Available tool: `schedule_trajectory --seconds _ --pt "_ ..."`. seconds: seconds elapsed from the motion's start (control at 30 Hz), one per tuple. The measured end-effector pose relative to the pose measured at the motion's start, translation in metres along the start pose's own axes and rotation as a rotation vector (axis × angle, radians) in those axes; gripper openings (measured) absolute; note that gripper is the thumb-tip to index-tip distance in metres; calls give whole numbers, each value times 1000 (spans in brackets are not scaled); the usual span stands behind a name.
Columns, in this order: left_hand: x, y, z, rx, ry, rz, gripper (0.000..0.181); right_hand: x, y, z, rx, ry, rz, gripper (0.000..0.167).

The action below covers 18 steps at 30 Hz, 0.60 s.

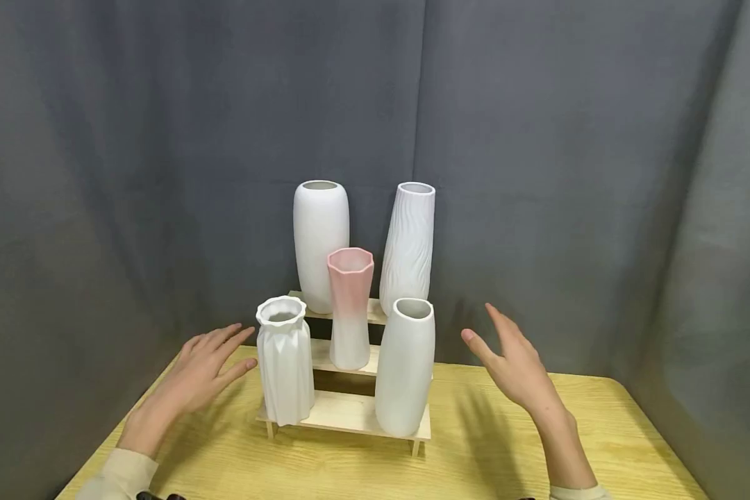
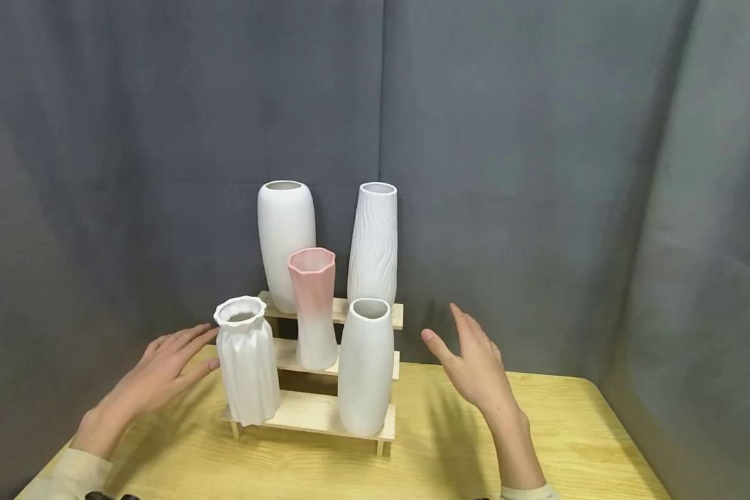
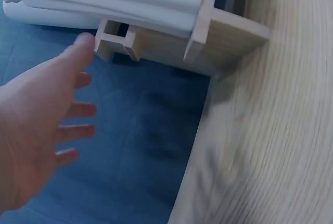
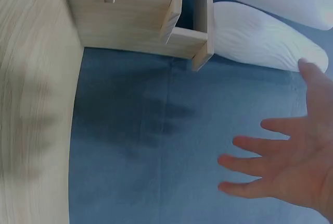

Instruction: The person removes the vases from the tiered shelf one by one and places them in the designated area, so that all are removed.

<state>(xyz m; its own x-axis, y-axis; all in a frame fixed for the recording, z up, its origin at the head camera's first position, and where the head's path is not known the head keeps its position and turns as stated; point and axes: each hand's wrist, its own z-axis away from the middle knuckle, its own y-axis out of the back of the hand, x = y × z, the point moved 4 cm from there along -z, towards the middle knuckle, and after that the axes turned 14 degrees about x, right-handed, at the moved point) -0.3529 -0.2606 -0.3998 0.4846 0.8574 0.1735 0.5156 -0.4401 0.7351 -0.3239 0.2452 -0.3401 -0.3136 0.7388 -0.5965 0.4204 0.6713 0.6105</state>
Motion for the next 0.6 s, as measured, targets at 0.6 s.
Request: schedule_trajectory --seconds 0.6 --pt "27 36 -1 304 122 181 17 -45 0 11 190 132 -332 39"
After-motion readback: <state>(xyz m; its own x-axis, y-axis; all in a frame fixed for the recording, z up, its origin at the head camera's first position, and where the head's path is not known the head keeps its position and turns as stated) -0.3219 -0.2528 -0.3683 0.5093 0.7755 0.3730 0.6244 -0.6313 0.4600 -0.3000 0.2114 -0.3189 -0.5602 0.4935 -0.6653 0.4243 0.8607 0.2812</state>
